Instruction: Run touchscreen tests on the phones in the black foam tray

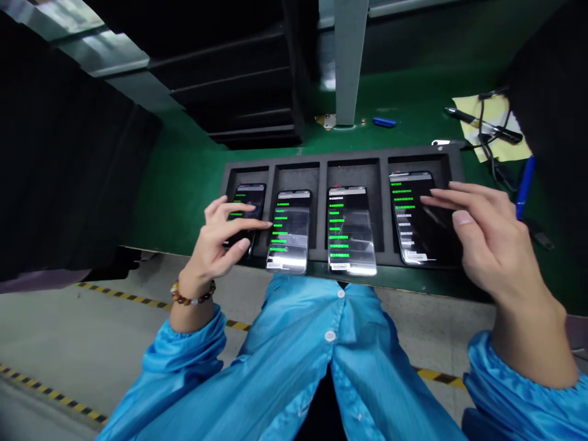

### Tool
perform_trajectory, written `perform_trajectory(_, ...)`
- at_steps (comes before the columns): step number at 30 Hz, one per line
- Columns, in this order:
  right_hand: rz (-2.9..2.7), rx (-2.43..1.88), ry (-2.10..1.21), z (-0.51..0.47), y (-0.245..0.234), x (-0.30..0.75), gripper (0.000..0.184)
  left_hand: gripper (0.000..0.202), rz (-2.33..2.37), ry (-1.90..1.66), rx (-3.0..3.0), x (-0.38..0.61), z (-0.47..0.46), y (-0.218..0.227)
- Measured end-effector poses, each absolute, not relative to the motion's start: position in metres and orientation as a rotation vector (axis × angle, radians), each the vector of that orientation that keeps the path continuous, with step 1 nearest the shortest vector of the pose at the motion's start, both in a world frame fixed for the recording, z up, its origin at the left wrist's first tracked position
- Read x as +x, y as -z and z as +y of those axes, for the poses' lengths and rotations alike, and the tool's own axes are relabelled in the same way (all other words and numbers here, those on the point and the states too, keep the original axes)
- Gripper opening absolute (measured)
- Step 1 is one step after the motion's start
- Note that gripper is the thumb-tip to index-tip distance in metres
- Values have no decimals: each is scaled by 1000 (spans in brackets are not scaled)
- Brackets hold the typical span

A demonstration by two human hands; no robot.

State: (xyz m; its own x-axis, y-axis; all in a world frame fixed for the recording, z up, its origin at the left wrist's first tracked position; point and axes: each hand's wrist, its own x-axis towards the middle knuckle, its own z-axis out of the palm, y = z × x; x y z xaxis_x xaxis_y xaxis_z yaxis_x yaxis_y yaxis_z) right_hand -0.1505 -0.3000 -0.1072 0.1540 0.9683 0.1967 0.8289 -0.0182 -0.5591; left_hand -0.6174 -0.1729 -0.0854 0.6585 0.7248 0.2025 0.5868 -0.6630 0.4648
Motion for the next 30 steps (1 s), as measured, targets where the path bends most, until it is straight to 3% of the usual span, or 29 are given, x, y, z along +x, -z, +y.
perform_trajectory(7, -1831, -1767, -455, -312, 82, -177, 47, 45, 1067, -357, 2540, -585, -158, 86)
perform_trajectory(13, -2152, -1450, -627, -287, 88, -209, 40, 47, 1111, -348, 2539, -580, -159, 83)
perform_trajectory(22, -2108, -1654, -591, -245, 95, -218, 57, 41, 1041, -382, 2506, -585, -179, 80)
perform_trajectory(30, -2120, -1649, -629, -247, 95, -213, 54, 42, 1082, -395, 2515, -577, -172, 86)
